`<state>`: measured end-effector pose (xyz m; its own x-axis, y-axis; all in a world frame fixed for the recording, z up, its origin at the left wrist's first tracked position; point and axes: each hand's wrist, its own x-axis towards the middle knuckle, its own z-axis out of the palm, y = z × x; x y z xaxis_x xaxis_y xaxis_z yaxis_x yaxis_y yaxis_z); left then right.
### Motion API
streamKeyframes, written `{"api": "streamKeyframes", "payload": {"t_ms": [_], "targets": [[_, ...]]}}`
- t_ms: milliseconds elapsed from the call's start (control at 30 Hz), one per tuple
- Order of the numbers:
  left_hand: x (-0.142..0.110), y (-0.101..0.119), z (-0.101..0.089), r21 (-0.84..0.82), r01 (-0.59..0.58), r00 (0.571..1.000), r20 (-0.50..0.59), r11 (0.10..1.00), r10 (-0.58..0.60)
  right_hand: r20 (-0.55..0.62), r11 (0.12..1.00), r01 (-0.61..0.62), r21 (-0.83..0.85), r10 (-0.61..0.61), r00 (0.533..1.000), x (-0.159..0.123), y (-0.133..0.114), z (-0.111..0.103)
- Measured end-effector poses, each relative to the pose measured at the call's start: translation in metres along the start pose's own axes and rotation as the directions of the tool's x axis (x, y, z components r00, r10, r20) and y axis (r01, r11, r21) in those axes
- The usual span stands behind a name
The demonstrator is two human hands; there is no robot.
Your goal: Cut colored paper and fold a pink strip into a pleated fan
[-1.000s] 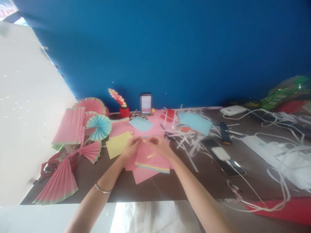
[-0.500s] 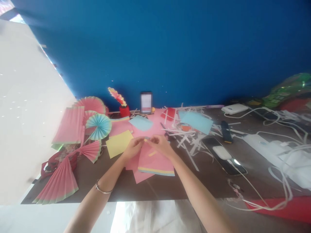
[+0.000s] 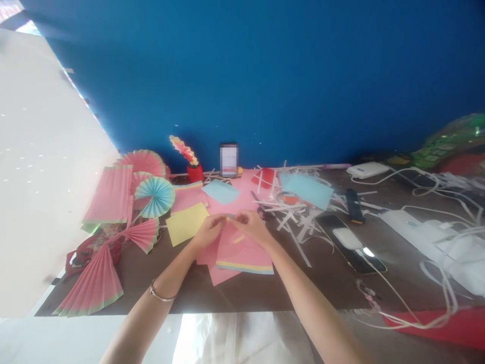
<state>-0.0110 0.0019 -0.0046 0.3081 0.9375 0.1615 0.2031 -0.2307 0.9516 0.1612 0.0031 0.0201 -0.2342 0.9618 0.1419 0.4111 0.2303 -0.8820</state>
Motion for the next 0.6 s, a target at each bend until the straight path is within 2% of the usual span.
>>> {"api": "streamKeyframes", "payload": {"t_ms": [300, 433, 600], "targets": [[-0.003, 0.009, 0.0, 0.106, -0.018, 1.0, -0.003, 0.994, 0.019, -0.001, 0.999, -0.012, -0.033, 0.012, 1.0, 0.0, 0.004, 0.003], [-0.002, 0.009, 0.003, 0.176, -0.027, 0.999, -0.038, 0.984, 0.034, -0.004, 0.998, -0.003, -0.058, 0.003, 1.0, 0.0, 0.0, 0.0], [-0.003, 0.008, 0.003, 0.278, -0.031, 0.995, -0.087, 0.96, 0.057, 0.054, 0.999, -0.021, -0.035, 0.022, 0.998, -0.001, -0.009, -0.008]]}}
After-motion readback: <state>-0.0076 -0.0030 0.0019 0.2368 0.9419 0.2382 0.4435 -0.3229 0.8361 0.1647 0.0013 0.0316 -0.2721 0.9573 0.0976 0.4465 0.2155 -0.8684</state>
